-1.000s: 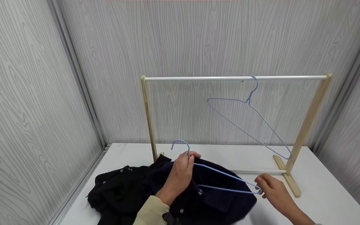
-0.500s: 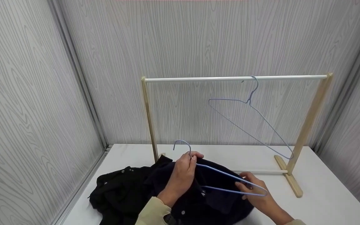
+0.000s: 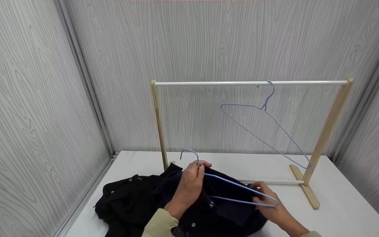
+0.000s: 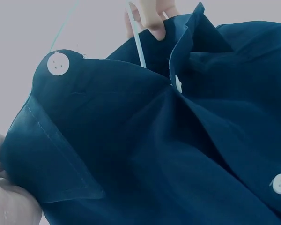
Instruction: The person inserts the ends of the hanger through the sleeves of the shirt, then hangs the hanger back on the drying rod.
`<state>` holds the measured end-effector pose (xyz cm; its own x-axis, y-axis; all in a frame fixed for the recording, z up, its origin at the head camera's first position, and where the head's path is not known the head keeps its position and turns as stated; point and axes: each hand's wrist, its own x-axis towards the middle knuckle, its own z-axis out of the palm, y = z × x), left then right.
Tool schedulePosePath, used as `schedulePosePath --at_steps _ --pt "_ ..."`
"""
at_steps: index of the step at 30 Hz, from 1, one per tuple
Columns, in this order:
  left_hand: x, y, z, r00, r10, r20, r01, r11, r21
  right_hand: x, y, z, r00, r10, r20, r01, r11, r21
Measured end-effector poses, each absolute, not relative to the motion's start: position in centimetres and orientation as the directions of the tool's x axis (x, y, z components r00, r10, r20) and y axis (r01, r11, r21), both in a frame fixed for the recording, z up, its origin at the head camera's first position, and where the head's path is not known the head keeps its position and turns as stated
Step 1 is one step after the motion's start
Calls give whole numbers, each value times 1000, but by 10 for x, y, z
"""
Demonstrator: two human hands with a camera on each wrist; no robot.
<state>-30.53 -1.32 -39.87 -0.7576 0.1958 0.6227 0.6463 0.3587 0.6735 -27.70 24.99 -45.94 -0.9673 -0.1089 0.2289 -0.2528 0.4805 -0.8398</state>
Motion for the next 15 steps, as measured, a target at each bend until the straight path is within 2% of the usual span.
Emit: schedulePosePath --at_steps 10,15 --pt "-306 -18 -401 -752 120 649 628 433 647 -274 269 -440 -981 -144 132 -178 382 -907" --pt "-308 -19 -403 -716 105 690 637 504 583 -273 276 -430 -981 -149 123 -173 391 -904"
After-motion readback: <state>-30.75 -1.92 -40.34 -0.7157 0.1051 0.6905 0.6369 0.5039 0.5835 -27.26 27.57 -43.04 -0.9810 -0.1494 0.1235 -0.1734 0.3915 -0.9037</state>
